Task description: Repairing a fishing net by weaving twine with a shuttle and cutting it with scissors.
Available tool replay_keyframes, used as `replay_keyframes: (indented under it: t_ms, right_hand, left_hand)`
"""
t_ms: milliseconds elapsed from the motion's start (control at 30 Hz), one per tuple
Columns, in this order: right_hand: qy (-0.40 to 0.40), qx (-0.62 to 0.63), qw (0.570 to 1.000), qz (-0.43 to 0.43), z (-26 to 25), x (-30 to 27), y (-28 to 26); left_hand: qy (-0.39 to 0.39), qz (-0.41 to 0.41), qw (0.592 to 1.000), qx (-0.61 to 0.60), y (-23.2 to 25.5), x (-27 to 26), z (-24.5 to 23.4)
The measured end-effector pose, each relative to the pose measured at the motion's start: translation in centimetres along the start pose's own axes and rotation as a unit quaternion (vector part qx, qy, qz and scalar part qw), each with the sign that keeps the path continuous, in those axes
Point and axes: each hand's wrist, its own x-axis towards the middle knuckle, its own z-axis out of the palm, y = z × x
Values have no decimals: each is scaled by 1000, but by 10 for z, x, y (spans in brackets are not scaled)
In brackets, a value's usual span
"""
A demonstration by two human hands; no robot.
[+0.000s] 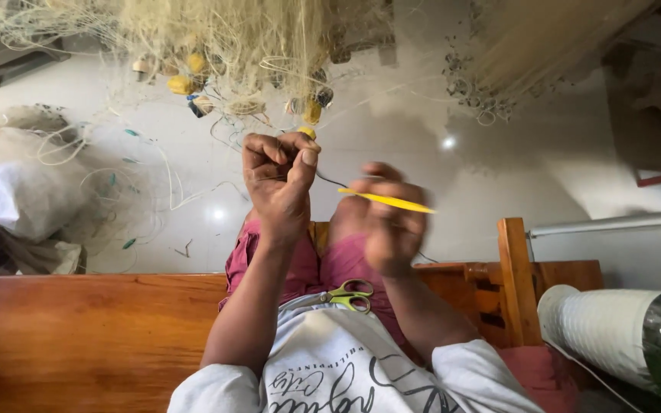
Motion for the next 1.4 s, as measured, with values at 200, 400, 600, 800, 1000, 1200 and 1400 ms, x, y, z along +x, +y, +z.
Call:
replay_keyframes:
  t_ms: [200, 400, 600, 800, 1000, 1200, 1400]
  right_hand:
    - [107, -49, 976, -182, -46, 44, -65]
    - [73, -109, 968, -213, -50, 68, -84]
    - [110, 19, 989, 100, -33, 74, -92]
    - [-164, -169, 946, 224, -4, 63, -43]
    - [-268, -365, 889, 74, 3, 82, -23]
    - [-326, -440, 837, -2, 0, 91, -24]
    - [-331, -454, 827, -9, 2, 96, -29]
  left_hand:
    - [6, -52, 998, 16, 18, 3, -2]
    - [-1, -46, 999, -1, 18, 5, -8]
    - [-3, -46, 999, 22, 19, 9, -12]
    - [-4, 11, 1000, 12, -1, 11, -22]
    - [-20, 5, 1000, -16, 0, 12, -28]
    - [-36, 0, 999, -29, 7, 13, -23]
    - [-46, -4, 999, -19, 5, 10, -21]
